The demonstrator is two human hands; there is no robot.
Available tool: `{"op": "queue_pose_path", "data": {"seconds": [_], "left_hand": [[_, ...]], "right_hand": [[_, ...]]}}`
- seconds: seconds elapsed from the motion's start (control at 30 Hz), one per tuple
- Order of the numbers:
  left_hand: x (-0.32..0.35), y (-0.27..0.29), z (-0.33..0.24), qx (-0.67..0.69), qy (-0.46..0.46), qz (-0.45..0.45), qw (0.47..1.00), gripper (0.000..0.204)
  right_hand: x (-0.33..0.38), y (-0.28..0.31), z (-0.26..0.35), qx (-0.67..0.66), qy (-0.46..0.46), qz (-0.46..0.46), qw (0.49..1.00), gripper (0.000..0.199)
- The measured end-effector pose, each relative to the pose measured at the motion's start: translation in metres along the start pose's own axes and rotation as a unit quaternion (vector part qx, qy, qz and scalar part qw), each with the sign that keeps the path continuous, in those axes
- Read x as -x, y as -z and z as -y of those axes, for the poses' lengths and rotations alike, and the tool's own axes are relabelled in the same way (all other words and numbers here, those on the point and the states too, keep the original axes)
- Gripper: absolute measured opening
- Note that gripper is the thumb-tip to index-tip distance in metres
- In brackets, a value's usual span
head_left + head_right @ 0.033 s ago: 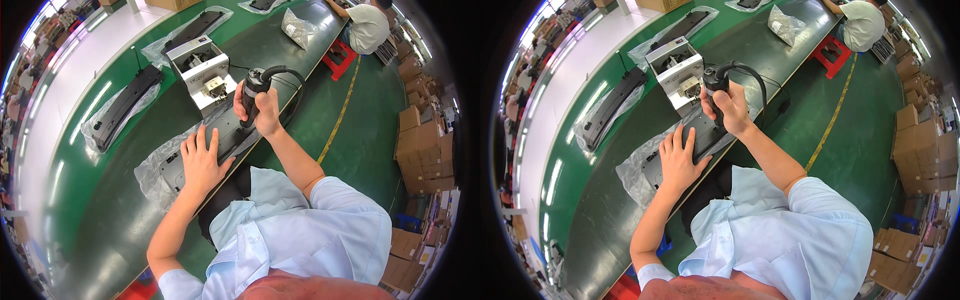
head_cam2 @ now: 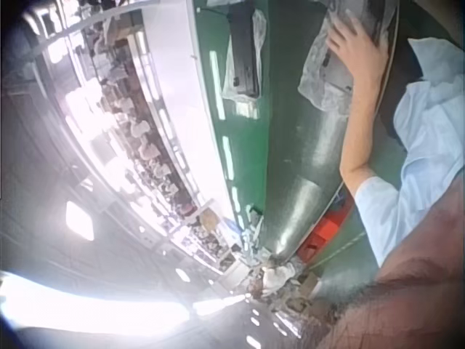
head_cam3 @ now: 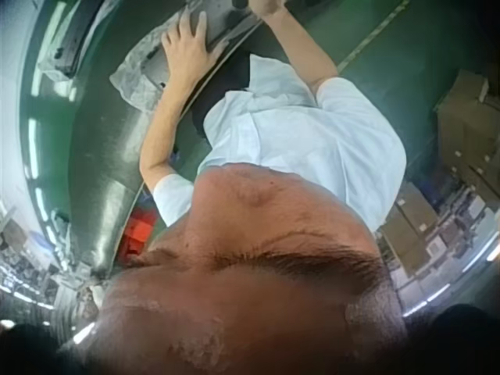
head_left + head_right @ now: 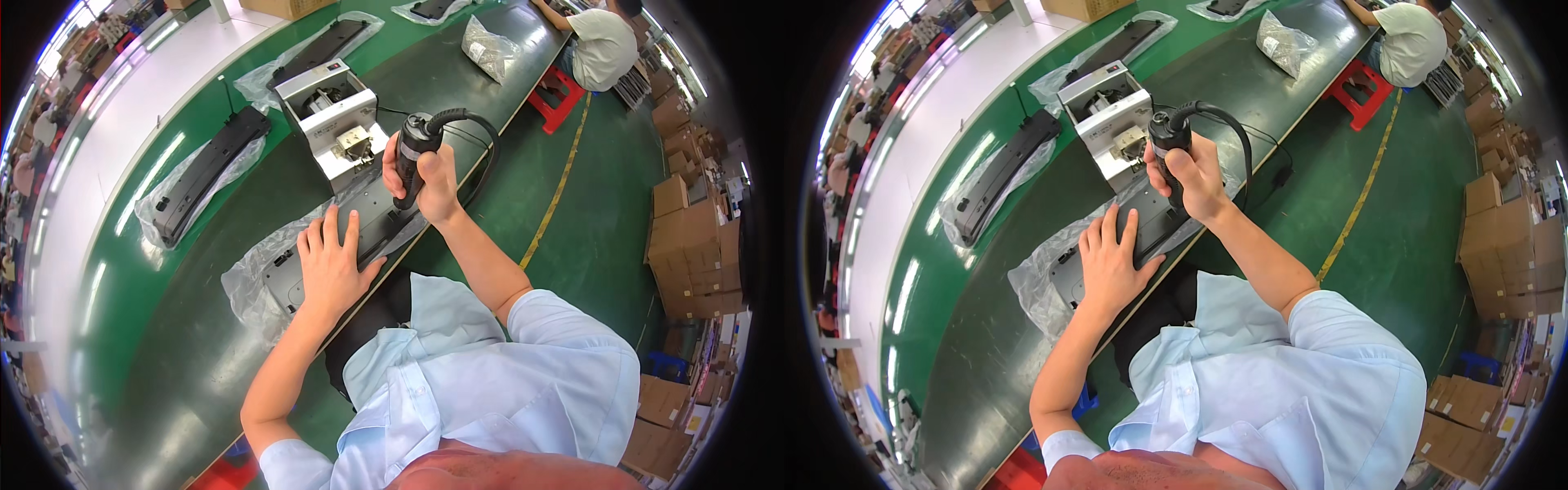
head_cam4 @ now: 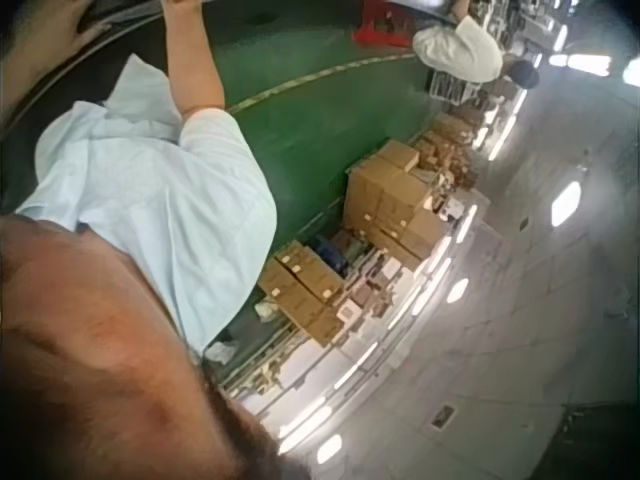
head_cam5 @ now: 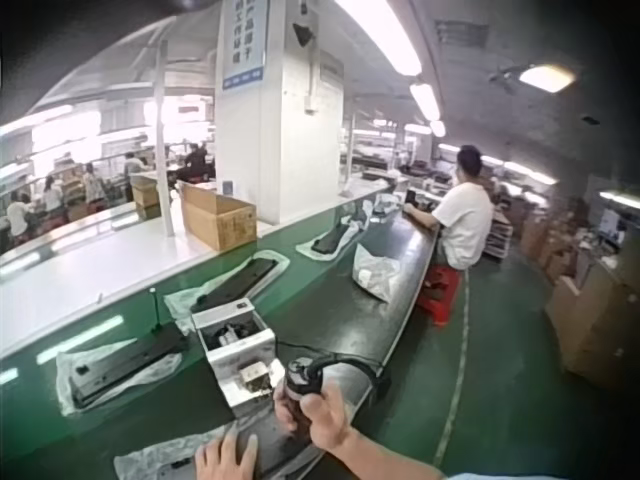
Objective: The person picks up a plastic housing, places it on the workbench, and uses a handheld power screwdriver to drive screws into several mounting points. The person handles multiple housings in sequence, picking each one up from the conveyor, securing it with screws, and then setting it back down.
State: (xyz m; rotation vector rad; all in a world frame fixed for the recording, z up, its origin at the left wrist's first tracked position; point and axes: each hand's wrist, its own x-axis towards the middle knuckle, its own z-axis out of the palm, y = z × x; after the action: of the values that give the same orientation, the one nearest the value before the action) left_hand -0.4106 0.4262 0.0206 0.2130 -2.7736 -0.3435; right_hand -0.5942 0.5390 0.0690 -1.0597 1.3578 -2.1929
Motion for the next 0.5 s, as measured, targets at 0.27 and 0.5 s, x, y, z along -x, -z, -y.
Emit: {"op": "queue_pose_path", "data": {"seconds": [0.27, 0.5], "left_hand": [[0.007, 0.036, -0.006, -0.052, 0.06, 0.142, 0.987, 0.089], [0.014, 0.03, -0.014, -0.061, 0.097, 0.114, 0.987, 0.089]], "right_hand": [[-0.066, -0.027, -0.009, -0.085, 0.183, -0.028, 0.979, 0.062], [-0.045, -0.019, 0.004, -0.056, 0.1, -0.016, 0.993, 0.061]]}}
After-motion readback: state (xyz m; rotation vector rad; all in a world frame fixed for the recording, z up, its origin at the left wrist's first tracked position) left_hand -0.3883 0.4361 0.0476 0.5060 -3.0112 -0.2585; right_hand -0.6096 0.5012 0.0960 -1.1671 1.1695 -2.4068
